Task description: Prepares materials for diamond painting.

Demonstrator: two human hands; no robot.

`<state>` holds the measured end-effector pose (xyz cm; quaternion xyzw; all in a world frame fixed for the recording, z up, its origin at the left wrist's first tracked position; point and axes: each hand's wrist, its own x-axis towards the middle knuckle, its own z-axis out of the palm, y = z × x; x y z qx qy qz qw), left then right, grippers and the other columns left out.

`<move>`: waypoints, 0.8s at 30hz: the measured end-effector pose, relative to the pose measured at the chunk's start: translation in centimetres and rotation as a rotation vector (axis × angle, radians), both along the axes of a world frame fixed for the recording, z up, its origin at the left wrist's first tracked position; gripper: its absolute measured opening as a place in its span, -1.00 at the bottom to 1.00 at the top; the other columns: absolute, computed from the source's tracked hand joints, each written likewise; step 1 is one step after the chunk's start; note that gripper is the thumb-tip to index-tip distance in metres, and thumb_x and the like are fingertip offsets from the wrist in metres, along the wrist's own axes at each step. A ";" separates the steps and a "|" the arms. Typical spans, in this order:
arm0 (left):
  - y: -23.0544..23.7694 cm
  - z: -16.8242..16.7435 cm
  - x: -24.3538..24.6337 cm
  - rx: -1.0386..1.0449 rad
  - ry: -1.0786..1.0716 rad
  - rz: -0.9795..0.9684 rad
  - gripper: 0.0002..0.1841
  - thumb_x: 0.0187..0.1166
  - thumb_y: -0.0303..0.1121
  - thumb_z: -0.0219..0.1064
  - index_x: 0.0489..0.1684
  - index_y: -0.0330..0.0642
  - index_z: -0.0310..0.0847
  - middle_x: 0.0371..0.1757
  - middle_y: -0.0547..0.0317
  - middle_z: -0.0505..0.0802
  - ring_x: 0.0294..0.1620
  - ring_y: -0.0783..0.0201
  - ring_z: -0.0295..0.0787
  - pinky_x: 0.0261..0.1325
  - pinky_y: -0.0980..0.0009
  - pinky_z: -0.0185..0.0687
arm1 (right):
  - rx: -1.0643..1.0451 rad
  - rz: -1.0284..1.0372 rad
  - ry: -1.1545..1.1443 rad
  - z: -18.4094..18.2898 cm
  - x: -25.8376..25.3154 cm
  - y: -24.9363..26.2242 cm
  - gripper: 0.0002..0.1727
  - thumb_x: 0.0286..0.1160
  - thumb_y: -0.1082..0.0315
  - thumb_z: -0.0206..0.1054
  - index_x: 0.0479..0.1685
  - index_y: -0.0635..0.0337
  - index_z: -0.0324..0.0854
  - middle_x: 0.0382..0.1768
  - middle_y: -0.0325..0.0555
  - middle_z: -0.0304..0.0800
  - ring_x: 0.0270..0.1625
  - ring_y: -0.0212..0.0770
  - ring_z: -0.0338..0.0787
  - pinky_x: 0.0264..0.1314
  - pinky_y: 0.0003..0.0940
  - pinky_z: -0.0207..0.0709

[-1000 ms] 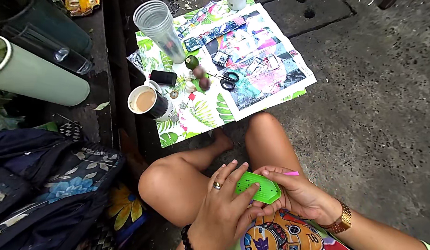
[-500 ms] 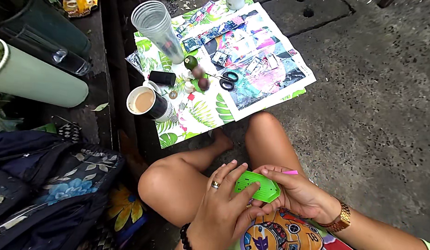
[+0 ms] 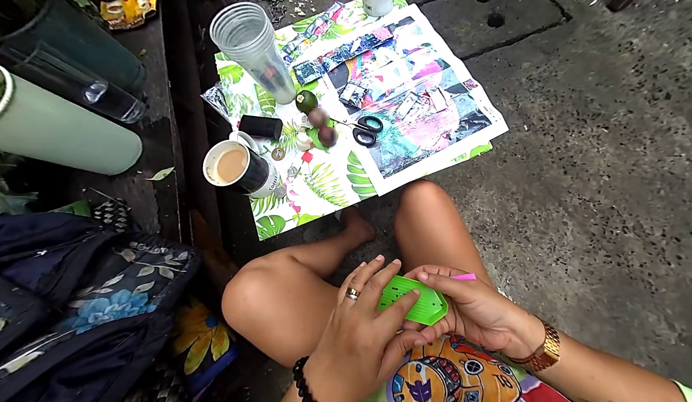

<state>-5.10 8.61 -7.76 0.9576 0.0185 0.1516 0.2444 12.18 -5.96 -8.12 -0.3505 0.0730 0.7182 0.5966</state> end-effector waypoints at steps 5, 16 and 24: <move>-0.1 -0.2 -0.2 -0.020 -0.023 -0.001 -0.64 0.76 0.12 0.15 0.12 0.18 0.76 0.54 0.00 0.64 0.75 0.04 0.34 0.80 0.08 0.21 | 0.002 -0.004 0.007 -0.1 0.0 0.0 -0.71 0.83 0.30 0.06 0.14 0.29 0.62 -0.08 0.21 0.90 -0.21 0.02 0.98 -0.21 -0.16 0.91; 0.7 -0.5 -1.6 -0.014 -0.059 0.052 -0.64 0.74 0.13 0.19 0.10 0.16 0.77 0.54 0.08 0.64 0.76 0.10 0.31 0.80 0.11 0.20 | 0.001 -0.002 0.014 -0.3 0.0 0.0 -0.69 0.86 0.29 0.02 0.19 0.30 0.58 -0.07 0.27 0.89 -0.21 0.06 0.98 -0.24 -0.18 0.91; 0.5 -0.6 -1.8 -0.029 -0.069 0.036 -0.66 0.74 0.12 0.19 0.01 0.16 0.77 0.50 0.10 0.65 0.76 0.11 0.31 0.80 0.10 0.22 | 0.002 0.003 0.011 -0.3 -0.1 0.0 -0.69 0.87 0.29 0.01 0.21 0.30 0.57 -0.07 0.27 0.89 -0.22 0.05 0.98 -0.24 -0.20 0.90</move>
